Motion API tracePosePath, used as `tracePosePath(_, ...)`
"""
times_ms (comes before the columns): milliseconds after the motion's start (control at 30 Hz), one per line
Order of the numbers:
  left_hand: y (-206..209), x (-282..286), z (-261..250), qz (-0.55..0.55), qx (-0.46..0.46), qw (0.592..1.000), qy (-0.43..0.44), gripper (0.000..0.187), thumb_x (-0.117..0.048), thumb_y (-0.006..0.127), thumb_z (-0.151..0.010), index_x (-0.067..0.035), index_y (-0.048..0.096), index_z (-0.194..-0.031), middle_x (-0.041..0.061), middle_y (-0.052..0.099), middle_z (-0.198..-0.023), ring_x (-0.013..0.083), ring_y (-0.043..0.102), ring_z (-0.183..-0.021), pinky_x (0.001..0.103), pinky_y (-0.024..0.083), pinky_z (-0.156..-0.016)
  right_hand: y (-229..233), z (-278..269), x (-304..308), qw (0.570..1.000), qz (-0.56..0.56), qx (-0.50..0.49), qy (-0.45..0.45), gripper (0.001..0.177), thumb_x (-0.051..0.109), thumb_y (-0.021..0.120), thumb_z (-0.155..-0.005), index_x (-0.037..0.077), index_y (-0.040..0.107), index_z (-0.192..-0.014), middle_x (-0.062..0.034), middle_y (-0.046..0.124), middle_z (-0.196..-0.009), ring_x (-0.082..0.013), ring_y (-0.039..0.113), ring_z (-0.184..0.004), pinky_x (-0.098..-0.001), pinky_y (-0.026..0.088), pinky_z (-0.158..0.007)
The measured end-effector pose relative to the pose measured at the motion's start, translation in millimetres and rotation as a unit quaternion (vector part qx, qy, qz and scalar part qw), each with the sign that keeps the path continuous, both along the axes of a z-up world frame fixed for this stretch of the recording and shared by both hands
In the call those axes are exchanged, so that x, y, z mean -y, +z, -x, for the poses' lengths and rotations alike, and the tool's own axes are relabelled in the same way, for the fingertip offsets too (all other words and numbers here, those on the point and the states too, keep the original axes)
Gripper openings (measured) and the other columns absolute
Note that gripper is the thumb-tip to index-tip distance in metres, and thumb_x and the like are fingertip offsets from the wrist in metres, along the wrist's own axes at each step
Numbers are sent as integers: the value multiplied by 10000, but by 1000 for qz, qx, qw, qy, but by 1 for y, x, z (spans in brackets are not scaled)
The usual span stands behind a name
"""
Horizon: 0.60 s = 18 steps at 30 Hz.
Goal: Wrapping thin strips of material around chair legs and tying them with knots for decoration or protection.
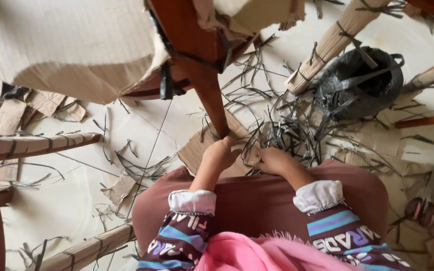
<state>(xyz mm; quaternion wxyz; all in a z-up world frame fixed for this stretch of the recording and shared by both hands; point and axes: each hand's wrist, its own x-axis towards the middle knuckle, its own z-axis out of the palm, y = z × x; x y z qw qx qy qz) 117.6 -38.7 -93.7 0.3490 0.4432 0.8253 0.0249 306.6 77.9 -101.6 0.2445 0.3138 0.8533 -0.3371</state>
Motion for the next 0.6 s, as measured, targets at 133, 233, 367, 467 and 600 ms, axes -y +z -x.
tracePosePath(133,-10,11,2,-16,125,992,-32,499,-412,681,-925,-111,609,-1316,180,717,-1230,375,665,-1210,518,548,-993,9,9,4,1000,29,-3,11,502,429,603,-967,106,649,-1348,-163,707,-1283,-351,644,-1246,-485,556,-1023)
tracePosePath(233,-14,12,-8,22,161,984,-75,528,-403,684,-924,-96,588,-1343,204,701,-1285,383,624,-1270,533,516,-1054,-4,-8,9,998,-27,-59,11,413,441,633,-917,121,726,-1162,-161,752,-1126,-367,695,-1136,-497,582,-974)
tracePosePath(367,23,-3,-46,-25,158,980,-117,450,-340,645,-967,-164,564,-1373,134,714,-1274,332,643,-1248,516,541,-1032,53,-55,13,994,-60,-72,-58,415,391,588,-950,124,673,-1257,-148,735,-1159,-354,688,-1141,-520,523,-1001)
tracePosePath(467,45,-8,-84,-67,180,966,-175,369,-308,609,-999,-158,616,-1336,136,744,-1197,357,673,-1177,524,556,-984,112,-104,22,985,-72,-108,-114,413,335,587,-989,64,640,-1296,-180,722,-1165,-384,666,-1157,-537,490,-1011)
tracePosePath(600,67,-4,-134,-94,243,937,-234,309,-229,575,-1000,-141,634,-1291,221,752,-1124,465,673,-1116,590,536,-962,124,-169,38,949,-236,-154,-143,352,361,645,-973,88,673,-1194,-137,715,-1101,-343,649,-1157,-502,455,-1022)
